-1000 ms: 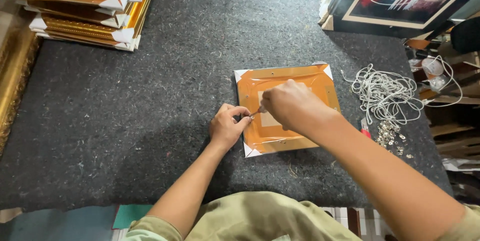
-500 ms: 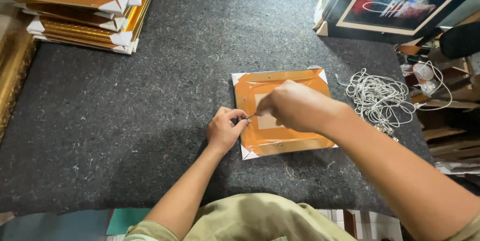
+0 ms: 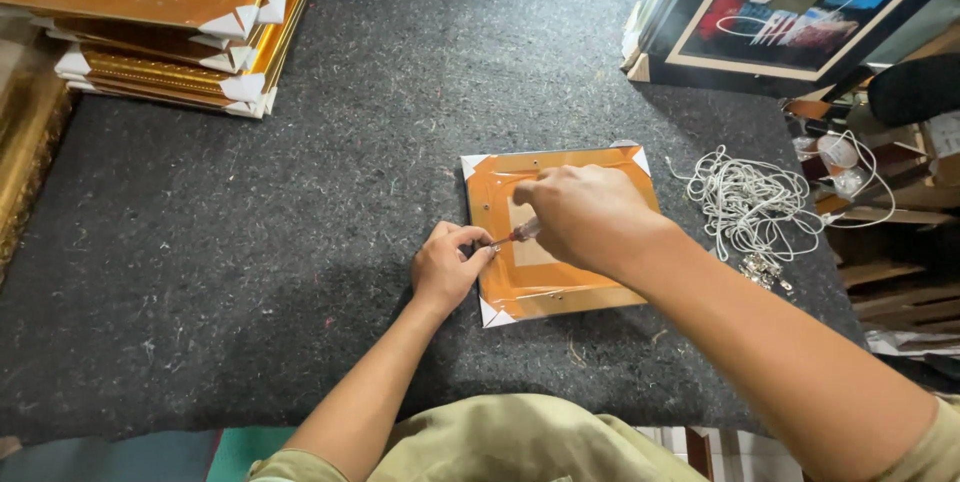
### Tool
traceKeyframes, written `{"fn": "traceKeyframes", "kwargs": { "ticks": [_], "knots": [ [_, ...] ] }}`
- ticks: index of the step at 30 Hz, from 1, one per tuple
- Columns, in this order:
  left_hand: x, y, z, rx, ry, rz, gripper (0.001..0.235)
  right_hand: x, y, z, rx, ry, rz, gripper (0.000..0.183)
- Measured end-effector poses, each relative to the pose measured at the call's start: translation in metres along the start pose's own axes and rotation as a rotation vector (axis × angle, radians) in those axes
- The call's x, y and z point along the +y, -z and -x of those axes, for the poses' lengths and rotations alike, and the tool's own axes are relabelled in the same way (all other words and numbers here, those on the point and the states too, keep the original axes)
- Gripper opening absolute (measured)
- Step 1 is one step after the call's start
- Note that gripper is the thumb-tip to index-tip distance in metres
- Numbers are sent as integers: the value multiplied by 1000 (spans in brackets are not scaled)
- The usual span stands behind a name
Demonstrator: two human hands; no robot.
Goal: Assembling hardware onto the back of a small picture frame using a screwdriver and metal clips.
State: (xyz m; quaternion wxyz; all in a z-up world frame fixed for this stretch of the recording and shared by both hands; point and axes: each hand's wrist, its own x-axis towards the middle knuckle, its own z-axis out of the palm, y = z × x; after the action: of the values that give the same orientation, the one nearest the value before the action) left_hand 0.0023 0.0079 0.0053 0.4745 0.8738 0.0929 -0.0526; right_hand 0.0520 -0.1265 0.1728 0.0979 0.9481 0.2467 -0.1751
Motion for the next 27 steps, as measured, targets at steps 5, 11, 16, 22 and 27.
{"fn": "traceKeyframes", "kwargs": {
  "ticks": [5,11,16,22,27],
  "knots": [
    [-4,-4,-4,14,-9,7,12,-7,-1,-6,-91,15,-133,16],
    [1,0,-2,-6,9,16,12,-4,-35,-28,112,-29,-1,22],
    [0,0,-2,-14,9,29,12,-12,-6,-13,18,2,87,48],
    [1,1,-2,-1,18,27,13,-7,-15,-6,115,253,222,6],
    [0,0,-1,-5,16,12,12,-10,-7,-17,-109,-37,-104,10]
  ]
}}
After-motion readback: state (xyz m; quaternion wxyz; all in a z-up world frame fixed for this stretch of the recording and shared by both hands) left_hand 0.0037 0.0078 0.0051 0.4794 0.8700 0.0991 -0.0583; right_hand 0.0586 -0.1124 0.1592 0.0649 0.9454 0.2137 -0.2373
